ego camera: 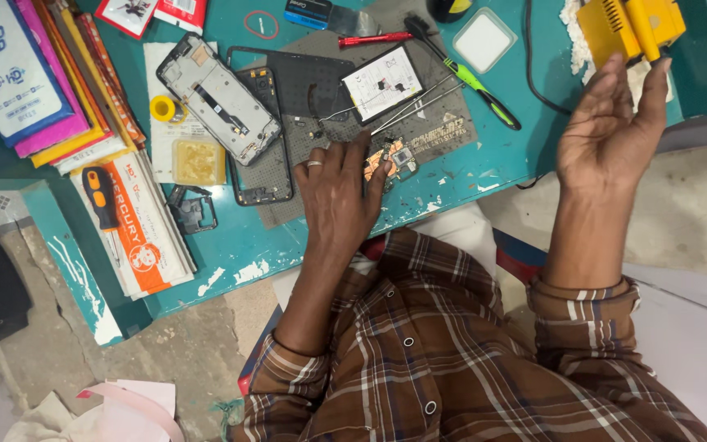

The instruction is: The person cleans a small electronic component with a brush and liquid, then uses a soldering iron to work on a circuit board. They handle the component and board repeatedly, applying liquid and brushing different areas.

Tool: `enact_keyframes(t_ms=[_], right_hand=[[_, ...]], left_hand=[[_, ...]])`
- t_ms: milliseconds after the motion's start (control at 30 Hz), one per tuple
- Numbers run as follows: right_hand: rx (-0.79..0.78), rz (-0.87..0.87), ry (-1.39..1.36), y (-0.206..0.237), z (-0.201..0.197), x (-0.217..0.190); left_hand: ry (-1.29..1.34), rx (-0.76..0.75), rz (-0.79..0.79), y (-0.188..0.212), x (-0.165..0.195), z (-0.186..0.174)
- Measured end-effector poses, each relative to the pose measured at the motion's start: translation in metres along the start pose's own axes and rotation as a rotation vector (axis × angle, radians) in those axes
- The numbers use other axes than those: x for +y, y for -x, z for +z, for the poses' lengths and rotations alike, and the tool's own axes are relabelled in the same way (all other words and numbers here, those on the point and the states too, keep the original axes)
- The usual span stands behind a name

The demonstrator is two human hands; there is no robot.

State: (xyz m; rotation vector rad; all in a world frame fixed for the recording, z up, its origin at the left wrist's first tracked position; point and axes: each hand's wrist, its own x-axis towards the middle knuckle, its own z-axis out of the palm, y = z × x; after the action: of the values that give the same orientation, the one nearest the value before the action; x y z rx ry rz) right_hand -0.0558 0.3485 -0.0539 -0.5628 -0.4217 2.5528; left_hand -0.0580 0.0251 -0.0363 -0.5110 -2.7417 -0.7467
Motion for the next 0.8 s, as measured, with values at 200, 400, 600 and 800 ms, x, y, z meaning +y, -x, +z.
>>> enact_keyframes(t_ms=[200,400,600,800], right_hand=[[-0.049,-0.057,-0.048,-0.016,-0.008,-0.005],[-0.113,0.019,-0.16,-0.027,-0.01,-0.011],[-0.044,-0.034,-0.131,-0.026,-0.006,-0.008],[-0.001,-0.102,-0.049,-0.028,-0.002,-0.011]], left_hand=[[0.029,-0.001,-0.006,0.009,-0.002,-0.006],[0.014,-0.008,-0.015,0.019,-0.005,-0.009],[0.002,-0.056,-0.065,0.023,-0.006,-0.007],[0.013,-0.079,-0.067,0.021,-0.005,-0.009]])
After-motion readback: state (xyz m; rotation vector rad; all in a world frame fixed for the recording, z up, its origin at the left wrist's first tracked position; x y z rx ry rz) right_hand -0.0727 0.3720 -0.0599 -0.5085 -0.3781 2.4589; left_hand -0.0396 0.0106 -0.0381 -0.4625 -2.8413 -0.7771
